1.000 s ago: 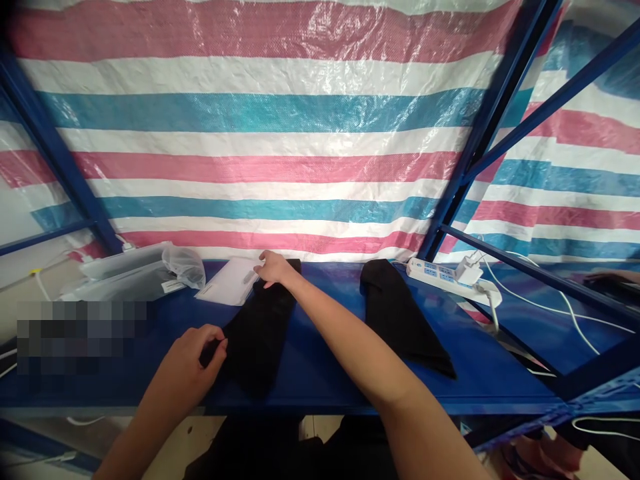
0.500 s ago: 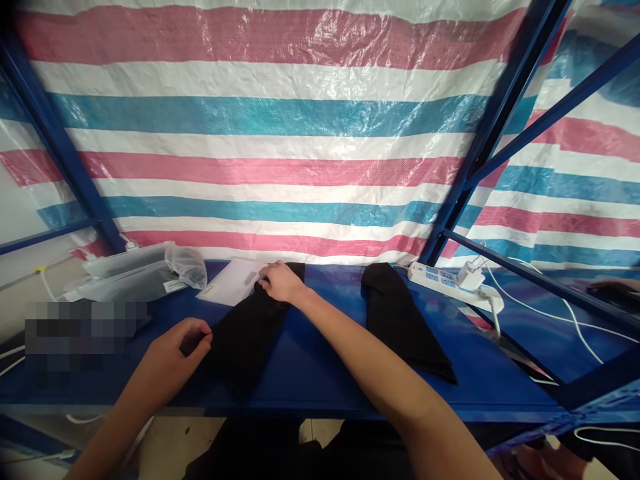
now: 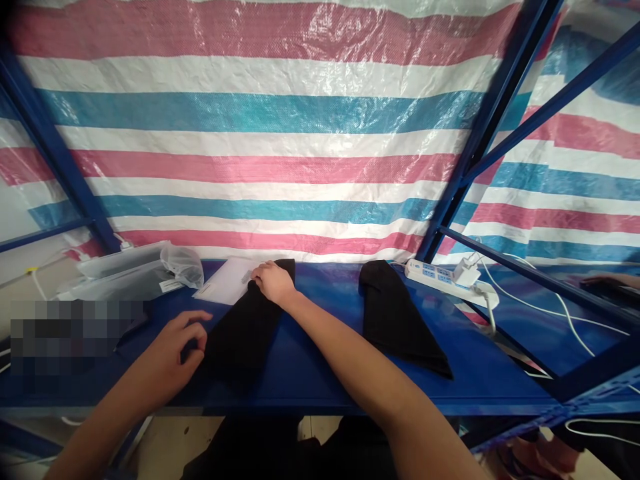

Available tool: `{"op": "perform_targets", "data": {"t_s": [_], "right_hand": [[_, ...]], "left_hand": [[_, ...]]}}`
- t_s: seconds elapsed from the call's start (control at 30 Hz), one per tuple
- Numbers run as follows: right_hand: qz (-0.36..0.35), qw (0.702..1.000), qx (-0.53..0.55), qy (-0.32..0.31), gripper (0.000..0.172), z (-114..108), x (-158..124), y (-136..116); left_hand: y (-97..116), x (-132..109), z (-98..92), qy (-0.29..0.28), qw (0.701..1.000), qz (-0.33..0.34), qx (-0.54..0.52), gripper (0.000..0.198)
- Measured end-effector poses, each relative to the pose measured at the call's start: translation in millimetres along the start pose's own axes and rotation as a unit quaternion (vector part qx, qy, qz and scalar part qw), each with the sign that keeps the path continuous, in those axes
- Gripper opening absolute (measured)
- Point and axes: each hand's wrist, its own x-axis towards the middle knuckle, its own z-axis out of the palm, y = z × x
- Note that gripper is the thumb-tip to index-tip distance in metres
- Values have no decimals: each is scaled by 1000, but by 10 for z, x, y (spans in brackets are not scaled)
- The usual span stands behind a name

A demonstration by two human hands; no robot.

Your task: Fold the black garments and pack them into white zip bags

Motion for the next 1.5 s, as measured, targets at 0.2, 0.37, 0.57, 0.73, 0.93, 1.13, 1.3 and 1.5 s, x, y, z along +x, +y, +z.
{"op": "perform_targets", "data": {"t_s": [0.2, 0.37, 0.57, 0.73, 0.93, 1.13, 1.3, 1.5], "right_hand": [[2, 1000, -7, 7, 29, 2, -38, -7], [-24, 999, -22, -39, 43, -56, -140, 77], [92, 987, 18, -126, 88, -62, -142, 205], [129, 979, 37, -153, 99, -90, -74, 274], [127, 981, 45, -140, 103, -100, -76, 373], [145, 981, 48, -123, 98, -95, -52, 473], [154, 981, 38, -111, 87, -54, -22, 573], [145, 987, 38, -59, 80, -20, -40, 635]], "left_hand": [[430, 476, 33, -71, 986, 151, -28, 35], [461, 460, 469, -129, 968, 206, 55, 60], [476, 175, 647, -167, 964, 187, 93, 74], [631, 1, 651, -155, 967, 177, 96, 76], [713, -312, 695, -164, 961, 193, 112, 125], [578, -655, 933, -62, 950, 202, 228, 109], [439, -826, 997, -52, 948, 207, 236, 102], [451, -716, 750, -130, 935, 251, 212, 82]]}}
